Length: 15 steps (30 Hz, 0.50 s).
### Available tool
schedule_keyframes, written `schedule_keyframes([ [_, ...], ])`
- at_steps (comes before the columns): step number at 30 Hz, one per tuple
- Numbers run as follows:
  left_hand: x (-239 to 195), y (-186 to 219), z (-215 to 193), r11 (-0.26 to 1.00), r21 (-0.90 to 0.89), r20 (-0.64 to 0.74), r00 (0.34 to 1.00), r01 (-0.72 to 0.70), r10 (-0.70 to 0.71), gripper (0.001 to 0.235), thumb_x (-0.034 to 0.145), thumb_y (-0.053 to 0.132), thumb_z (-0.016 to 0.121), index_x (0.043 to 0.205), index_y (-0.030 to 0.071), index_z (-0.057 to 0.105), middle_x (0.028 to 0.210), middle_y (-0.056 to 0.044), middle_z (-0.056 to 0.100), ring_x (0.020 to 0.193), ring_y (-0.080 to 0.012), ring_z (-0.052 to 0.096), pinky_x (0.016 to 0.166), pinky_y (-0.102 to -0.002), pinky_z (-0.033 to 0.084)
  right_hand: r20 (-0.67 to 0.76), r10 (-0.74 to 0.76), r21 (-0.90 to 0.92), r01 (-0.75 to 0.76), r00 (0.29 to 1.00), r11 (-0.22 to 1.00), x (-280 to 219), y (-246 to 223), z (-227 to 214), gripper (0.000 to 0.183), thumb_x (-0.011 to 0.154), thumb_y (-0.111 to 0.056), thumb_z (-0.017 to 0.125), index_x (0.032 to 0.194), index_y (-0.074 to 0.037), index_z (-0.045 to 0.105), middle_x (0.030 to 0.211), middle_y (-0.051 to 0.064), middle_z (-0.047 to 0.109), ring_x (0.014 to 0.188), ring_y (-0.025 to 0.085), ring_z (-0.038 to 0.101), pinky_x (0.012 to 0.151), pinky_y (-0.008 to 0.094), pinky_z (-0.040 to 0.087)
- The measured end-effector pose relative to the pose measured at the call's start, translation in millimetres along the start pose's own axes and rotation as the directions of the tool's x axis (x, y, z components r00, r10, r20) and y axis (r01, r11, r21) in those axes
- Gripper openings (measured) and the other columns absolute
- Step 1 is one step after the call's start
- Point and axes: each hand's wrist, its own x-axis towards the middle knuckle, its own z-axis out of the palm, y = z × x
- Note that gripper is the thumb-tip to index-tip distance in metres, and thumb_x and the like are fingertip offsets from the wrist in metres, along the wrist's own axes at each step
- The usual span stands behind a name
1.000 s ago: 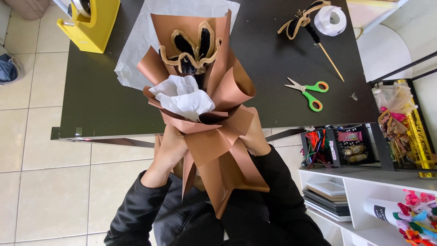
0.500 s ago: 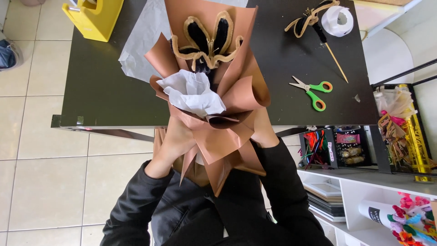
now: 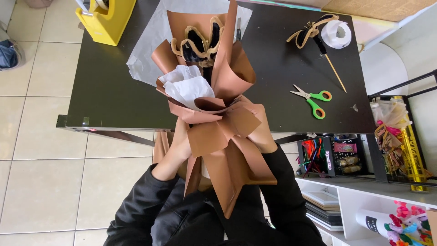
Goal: The person folds a sheet of brown decorative paper by hand into a pleated, bow-like shape. They then place the folded paper around a bouquet-like arrangement on the table and continue folding another sheet of brown paper in the same manner.
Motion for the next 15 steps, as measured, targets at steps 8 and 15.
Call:
schedule_keyframes([
  [8, 6.0, 11.8, -3.6, 1.000, -0.006, -0.021, 1.000, -0.021, 0.021, 0.046, 0.080, 0.020, 0.076, 0.121, 0.001, 0.067, 0.105, -0.012, 0.072, 0.099, -0.0233, 0.069, 0.076, -0.036, 0.057, -0.050, 0.044, 0.026, -0.043, 0.998, 0.999, -24.2, -3.1, -12.4, 0.030, 0.073, 0.006, 0.078, 0.100, 0.000, 0.066, 0.093, 0.007, 0.067, 0.069, 0.007, 0.057, 0.057, 0.020, 0.052],
  [15, 20.4, 25.1, -7.1, 0.999, -0.005, -0.030, 0.998, -0.053, 0.053, 0.047, 0.079, 0.021, 0.077, 0.121, 0.002, 0.068, 0.105, -0.012, 0.072, 0.099, -0.0236, 0.070, 0.075, -0.037, 0.057, -0.141, -0.157, -0.268, 0.115, 0.977, 0.957, -61.1, -26.0, 12.2, 0.012, 0.088, -0.011, 0.083, 0.089, -0.007, 0.072, 0.080, 0.000, 0.055, 0.078, 0.008, 0.048, 0.075, 0.026, 0.046],
])
